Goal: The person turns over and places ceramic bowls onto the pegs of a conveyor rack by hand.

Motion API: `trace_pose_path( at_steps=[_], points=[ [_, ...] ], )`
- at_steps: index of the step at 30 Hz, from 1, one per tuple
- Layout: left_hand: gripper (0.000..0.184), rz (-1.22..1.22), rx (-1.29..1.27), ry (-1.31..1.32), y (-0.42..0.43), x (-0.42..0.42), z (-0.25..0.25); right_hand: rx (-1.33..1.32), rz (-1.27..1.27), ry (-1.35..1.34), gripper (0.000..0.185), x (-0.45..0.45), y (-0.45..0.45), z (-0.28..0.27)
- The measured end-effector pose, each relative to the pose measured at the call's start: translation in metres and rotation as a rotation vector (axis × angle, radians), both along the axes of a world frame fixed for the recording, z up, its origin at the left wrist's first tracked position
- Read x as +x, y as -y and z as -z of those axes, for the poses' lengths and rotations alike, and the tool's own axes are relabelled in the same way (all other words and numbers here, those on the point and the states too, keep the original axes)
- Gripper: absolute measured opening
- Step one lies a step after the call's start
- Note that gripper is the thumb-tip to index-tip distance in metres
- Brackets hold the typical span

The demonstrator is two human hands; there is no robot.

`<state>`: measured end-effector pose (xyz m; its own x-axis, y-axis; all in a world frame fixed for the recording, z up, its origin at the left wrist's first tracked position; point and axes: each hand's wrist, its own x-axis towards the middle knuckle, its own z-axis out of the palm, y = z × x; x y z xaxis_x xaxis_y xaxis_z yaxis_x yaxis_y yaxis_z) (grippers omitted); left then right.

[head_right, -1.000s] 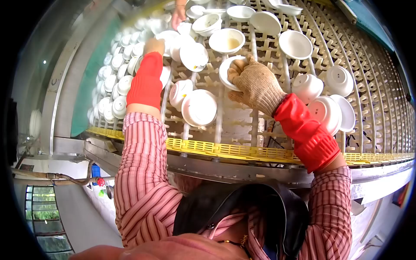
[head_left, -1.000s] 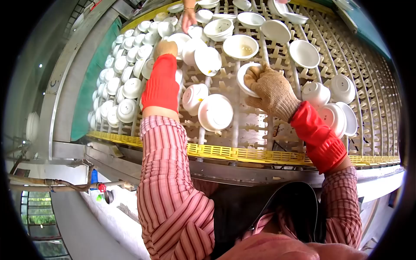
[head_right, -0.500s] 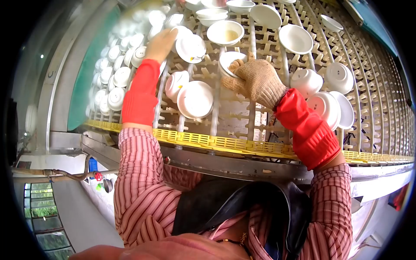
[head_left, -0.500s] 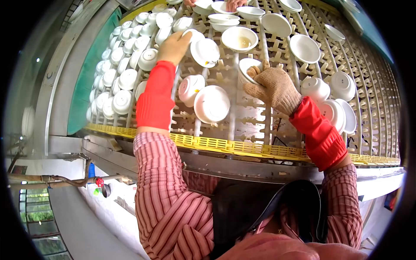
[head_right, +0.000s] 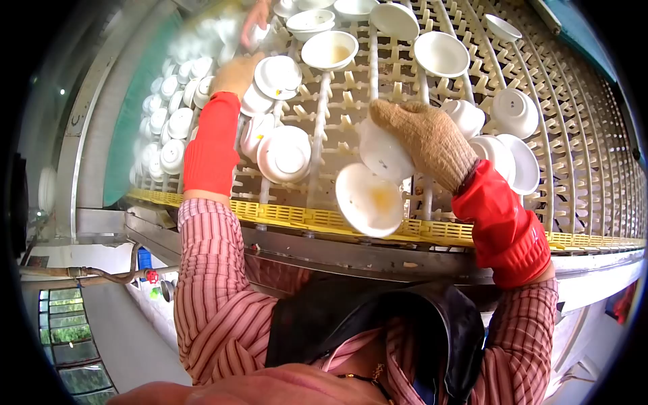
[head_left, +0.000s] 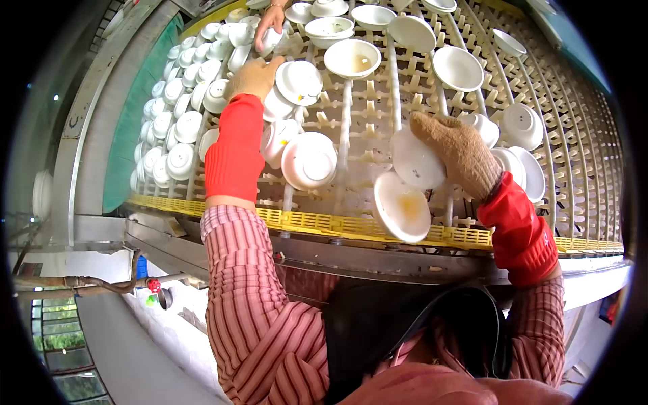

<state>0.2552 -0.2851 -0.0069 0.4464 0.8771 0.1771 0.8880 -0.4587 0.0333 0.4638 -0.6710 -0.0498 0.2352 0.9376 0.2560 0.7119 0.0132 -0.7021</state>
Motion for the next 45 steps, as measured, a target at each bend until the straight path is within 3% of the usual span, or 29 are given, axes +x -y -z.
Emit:
trace_pose_path(
  at_steps=[1, 3, 7, 9, 11, 12, 13, 15, 16, 19, 21, 23, 25, 26, 29, 32, 35, 36, 38, 40, 41, 43, 45],
  points=[
    [0.073, -0.044, 0.017, -0.009, 0.010, 0.001, -0.013, 0.212, -0.106, 0.406, 0.056, 0.010, 0.002, 0.007],
    [0.078, -0.121, 0.056, -0.032, 0.012, 0.006, -0.024, 0.113, -0.043, 0.259, 0.060, 0.013, 0.002, -0.016],
    [0.073, 0.116, -0.157, 0.192, -0.002, 0.018, 0.006, 0.421, 0.093, 0.308, 0.065, 0.030, -0.014, -0.001],
    [0.074, 0.263, -0.125, 0.132, -0.010, 0.022, 0.024, 0.199, 0.111, 0.190, 0.055, 0.025, -0.019, 0.008],
    [0.075, 0.165, -0.224, 0.197, -0.001, 0.033, 0.023, -0.008, 0.138, 0.085, 0.047, 0.021, -0.028, 0.005],
    [0.051, 0.243, -0.282, 0.278, -0.008, 0.034, 0.025, -0.114, 0.151, 0.033, 0.044, 0.021, -0.031, 0.002],
    [0.042, 0.346, -0.101, 0.157, 0.001, 0.034, 0.019, -0.104, 0.150, 0.280, 0.047, 0.015, -0.020, -0.005],
    [0.029, 0.541, 0.259, -0.102, 0.015, 0.032, 0.008, 0.107, 0.143, 0.511, 0.055, 0.014, -0.002, -0.011],
    [0.033, 0.598, 0.328, 0.123, 0.013, 0.028, 0.014, 0.077, 0.148, 0.505, 0.058, 0.016, 0.008, -0.012],
    [0.025, 0.653, 0.517, 0.419, -0.023, 0.026, 0.006, -0.011, 0.180, 0.491, 0.067, 0.025, 0.041, -0.019],
    [0.028, 0.397, 0.261, 0.614, -0.059, 0.025, 0.007, -0.054, 0.195, 0.477, 0.073, 0.029, 0.062, -0.023],
    [0.037, 0.262, 0.270, 0.673, -0.061, 0.027, 0.011, -0.046, 0.235, 0.495, 0.085, 0.041, 0.078, -0.008],
    [0.050, 0.257, 0.532, 0.609, -0.026, 0.042, 0.024, -0.079, 0.283, 0.460, 0.091, 0.046, 0.092, 0.003],
    [0.054, 0.445, 0.518, 0.575, 0.009, 0.052, 0.019, 0.000, 0.264, 0.473, 0.094, 0.049, 0.097, 0.008],
    [0.057, 0.921, 0.500, 0.277, 0.082, 0.079, 0.025, -0.235, 0.224, 0.267, 0.091, 0.044, 0.096, -0.018],
    [0.051, 0.905, 0.424, -0.138, 0.106, 0.099, 0.042, -0.156, 0.211, 0.336, 0.090, 0.054, 0.101, -0.001],
    [0.041, 0.656, 0.201, -0.138, 0.087, 0.107, 0.048, 0.008, 0.193, 0.323, 0.088, 0.066, 0.109, 0.020],
    [0.036, 0.548, 0.000, 0.037, 0.087, 0.108, 0.042, -0.057, 0.199, 0.245, 0.085, 0.067, 0.110, 0.011],
    [0.044, 0.642, 0.246, 0.152, 0.049, 0.094, 0.045, -0.055, 0.208, 0.095, 0.082, 0.073, 0.114, 0.010],
    [0.053, 0.387, -0.031, 0.515, 0.057, 0.082, 0.029, -0.074, 0.229, -0.050, 0.080, 0.075, 0.117, 0.015],
    [0.058, 0.064, -0.429, 0.795, 0.076, 0.074, 0.010, -0.093, 0.248, -0.117, 0.079, 0.076, 0.117, 0.018],
    [0.061, 0.107, 0.102, 0.232, 0.023, 0.056, 0.037, -0.124, 0.283, -0.241, 0.079, 0.078, 0.116, 0.020],
    [0.062, 0.098, 0.440, -0.022, 0.055, 0.042, 0.030, -0.165, 0.287, -0.208, 0.077, 0.076, 0.112, 0.015]
  ],
)
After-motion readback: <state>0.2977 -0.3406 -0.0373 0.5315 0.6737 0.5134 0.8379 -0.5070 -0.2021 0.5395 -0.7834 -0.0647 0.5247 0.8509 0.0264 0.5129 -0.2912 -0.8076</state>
